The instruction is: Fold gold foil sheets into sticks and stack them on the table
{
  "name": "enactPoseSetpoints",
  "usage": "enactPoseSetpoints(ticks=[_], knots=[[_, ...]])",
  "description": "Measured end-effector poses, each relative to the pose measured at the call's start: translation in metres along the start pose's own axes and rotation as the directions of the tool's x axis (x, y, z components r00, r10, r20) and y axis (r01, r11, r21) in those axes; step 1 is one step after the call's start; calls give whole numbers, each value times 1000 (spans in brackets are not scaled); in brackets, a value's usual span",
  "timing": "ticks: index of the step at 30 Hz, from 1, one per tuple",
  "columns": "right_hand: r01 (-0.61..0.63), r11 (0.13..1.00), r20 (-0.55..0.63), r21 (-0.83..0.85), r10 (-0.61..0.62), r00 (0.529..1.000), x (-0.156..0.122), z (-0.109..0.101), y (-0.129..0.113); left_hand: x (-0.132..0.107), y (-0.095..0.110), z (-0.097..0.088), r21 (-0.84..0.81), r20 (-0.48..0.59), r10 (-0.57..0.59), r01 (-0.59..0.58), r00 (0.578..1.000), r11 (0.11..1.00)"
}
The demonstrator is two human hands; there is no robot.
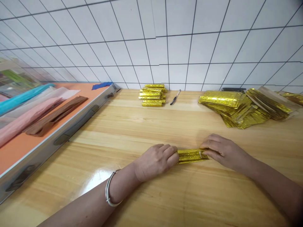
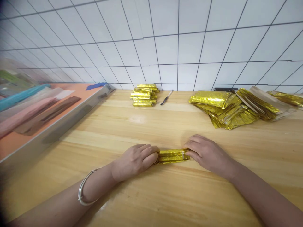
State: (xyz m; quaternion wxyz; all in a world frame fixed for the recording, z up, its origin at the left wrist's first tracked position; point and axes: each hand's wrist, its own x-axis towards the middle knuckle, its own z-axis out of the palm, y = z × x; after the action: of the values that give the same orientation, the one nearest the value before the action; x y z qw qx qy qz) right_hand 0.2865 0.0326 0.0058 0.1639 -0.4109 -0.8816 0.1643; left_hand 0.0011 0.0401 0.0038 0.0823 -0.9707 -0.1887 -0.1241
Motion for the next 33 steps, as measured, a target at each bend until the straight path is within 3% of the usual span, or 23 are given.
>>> enactPoseSetpoints(ticks=[9, 15, 20, 28, 33], knots=[[83, 992, -11, -98, -84, 996, -3, 2, 2, -3, -7, -3, -234, 32, -28, 35, 999, 972], [116, 991, 32, -68, -114, 993, -6, -6, 2, -2, -9, -3, -287, 29, -43, 50, 999, 957], [88, 996, 94, 33, -90, 991, -9, -16, -5, -1, -9, -3, -286, 21, -54, 58, 998, 956], [33, 999, 59, 6, -33, 998, -10, -10, -6, -1, -9, -5, -287, 13, -46, 48, 999, 957], [19, 999, -3, -26, -19, 1000, -6, -3, -10, -1, -10, -3, -380, -10, -103, 91, 995, 920]])
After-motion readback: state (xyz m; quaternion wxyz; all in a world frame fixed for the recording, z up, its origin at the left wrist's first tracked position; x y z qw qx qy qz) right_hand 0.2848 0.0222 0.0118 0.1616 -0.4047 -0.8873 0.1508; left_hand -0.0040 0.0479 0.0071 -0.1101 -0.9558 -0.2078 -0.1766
